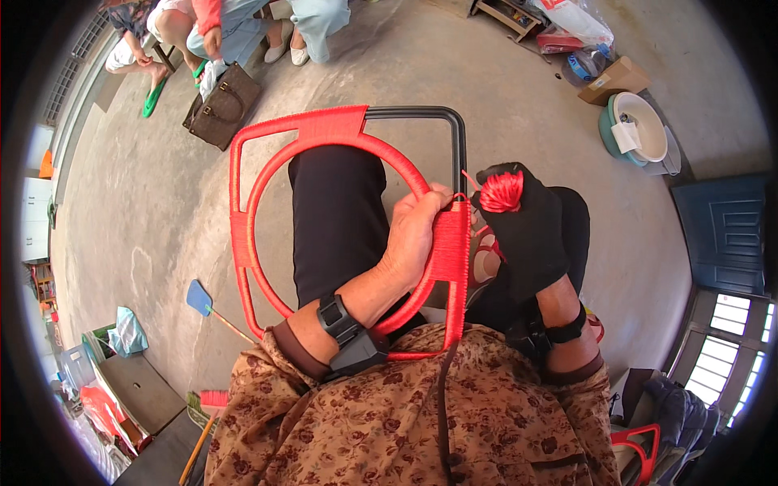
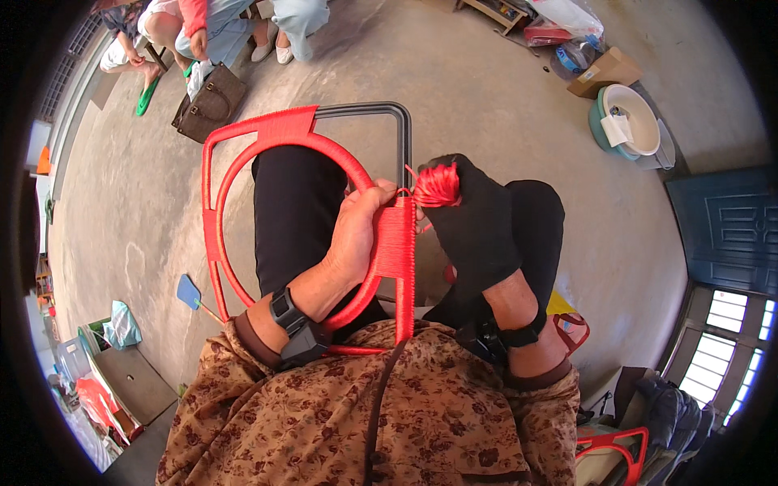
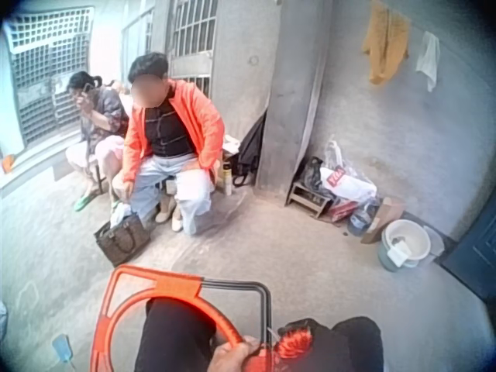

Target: The person is weaving a red plastic cord onto a red plastic chair frame.

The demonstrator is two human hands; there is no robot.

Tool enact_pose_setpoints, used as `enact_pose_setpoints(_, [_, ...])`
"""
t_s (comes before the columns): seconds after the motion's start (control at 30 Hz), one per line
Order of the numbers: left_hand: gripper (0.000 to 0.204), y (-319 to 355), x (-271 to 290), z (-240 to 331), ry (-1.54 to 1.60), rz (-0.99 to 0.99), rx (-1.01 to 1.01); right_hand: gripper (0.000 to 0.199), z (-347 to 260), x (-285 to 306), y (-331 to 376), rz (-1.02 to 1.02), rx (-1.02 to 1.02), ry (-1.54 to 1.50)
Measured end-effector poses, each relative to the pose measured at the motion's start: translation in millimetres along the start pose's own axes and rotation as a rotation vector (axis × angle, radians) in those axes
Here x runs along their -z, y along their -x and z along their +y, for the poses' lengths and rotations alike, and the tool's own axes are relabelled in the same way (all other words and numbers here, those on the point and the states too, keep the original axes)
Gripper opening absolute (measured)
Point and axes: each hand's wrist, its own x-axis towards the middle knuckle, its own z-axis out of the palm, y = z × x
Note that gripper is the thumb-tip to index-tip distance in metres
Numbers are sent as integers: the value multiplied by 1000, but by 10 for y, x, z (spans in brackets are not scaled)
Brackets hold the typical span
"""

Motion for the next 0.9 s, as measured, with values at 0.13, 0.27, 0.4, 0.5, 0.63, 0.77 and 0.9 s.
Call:
enact_pose_setpoints(0.13, [18,-17,15,-17,-13,2,-10,22,-121,47,-53,-138,104,213])
enact_pose_setpoints(0.27, [16,-17,34,-25,2,-20,-18,22,-207,35,-102,-135,214,300])
enact_pose_setpoints(0.4, [14,0,27,-26,34,-18,-13,21,-234,-6,-133,-118,370,481])
enact_pose_setpoints(0.5, [16,-1,19,-5,-7,12,-7,21,-216,-30,-139,-105,381,534])
enact_pose_setpoints(0.63, [23,15,2,46,-24,-16,-4,24,-157,-9,-81,-98,169,195])
enact_pose_setpoints(0.77, [21,28,-5,73,2,-24,45,26,-78,51,105,-40,44,25])
enact_pose_setpoints(0.9, [22,11,-9,43,-2,13,4,26,-11,51,244,-22,83,94])
